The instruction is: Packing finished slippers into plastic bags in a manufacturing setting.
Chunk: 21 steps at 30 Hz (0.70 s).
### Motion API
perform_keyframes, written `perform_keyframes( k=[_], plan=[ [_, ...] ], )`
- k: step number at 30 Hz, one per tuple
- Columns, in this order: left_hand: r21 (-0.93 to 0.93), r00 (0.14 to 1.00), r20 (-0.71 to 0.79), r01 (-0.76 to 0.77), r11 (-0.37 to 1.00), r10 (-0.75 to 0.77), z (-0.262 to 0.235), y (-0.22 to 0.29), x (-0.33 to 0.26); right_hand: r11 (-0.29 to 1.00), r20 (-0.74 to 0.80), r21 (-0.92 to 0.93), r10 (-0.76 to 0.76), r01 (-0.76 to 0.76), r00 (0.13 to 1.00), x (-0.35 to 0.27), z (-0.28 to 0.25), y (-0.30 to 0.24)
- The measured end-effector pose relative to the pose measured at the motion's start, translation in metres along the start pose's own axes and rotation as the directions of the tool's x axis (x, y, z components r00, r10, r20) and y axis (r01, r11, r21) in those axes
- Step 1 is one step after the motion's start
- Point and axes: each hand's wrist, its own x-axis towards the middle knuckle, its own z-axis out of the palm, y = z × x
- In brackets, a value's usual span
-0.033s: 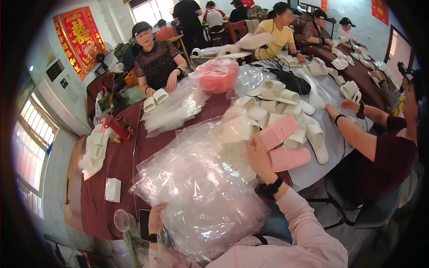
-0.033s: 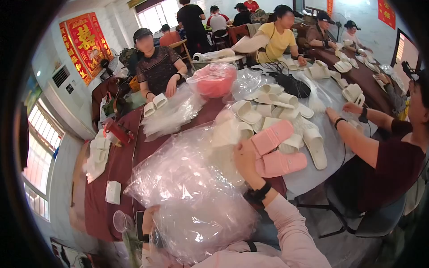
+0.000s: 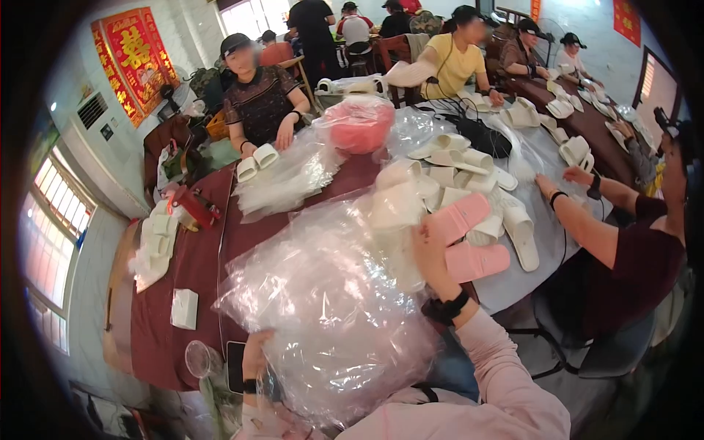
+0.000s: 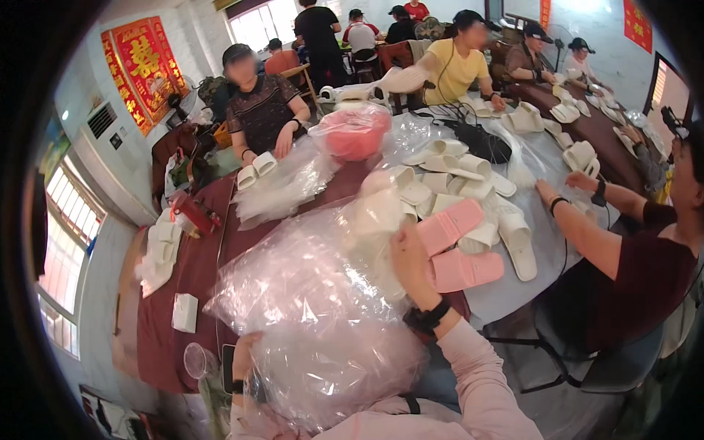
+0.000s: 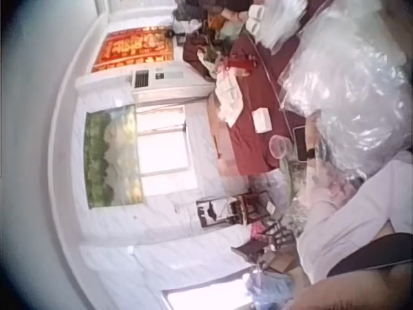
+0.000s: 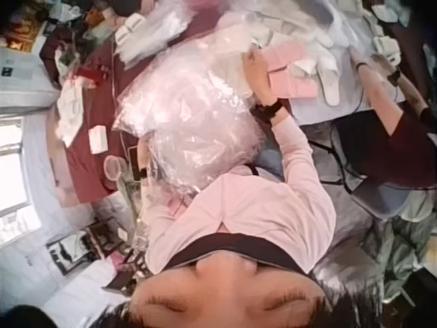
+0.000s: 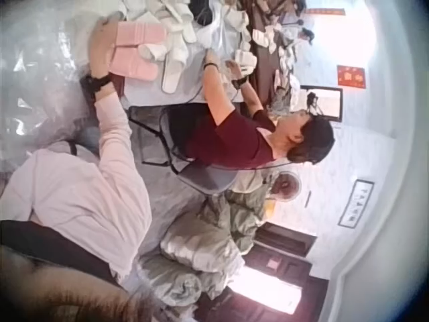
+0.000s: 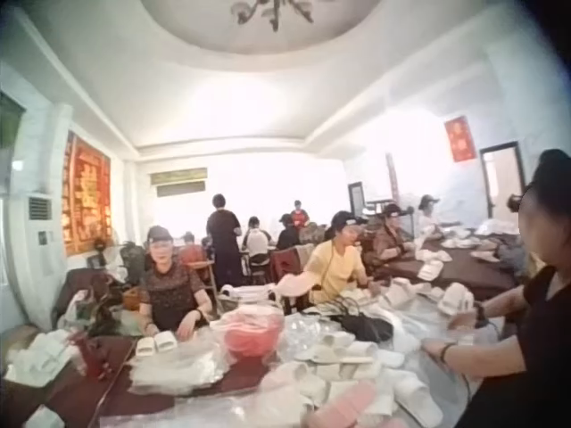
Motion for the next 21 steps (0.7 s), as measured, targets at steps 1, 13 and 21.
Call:
perform_keyframes(
  k=[1, 13, 21],
  plan=[
    [0.056, 0.996, 0.093, -0.003, 0.998, -0.002, 0.014, 0.009, 0.005, 0.999, -0.053, 0.005, -0.046, 0.046, 0.998, 0.010, -0.010, -0.001],
    [0.337, 0.979, 0.198, -0.121, 0.934, 0.055, 0.093, 0.035, 0.179, 0.953, -0.284, -0.208, -0.273, 0.219, 0.919, 0.071, -0.135, -0.021],
    [0.347, 0.976, 0.184, 0.046, 0.937, -0.117, 0.114, 0.033, 0.226, 0.907, 0.005, 0.377, 0.203, -0.190, 0.979, 0.067, -0.144, -0.104]
  ],
)
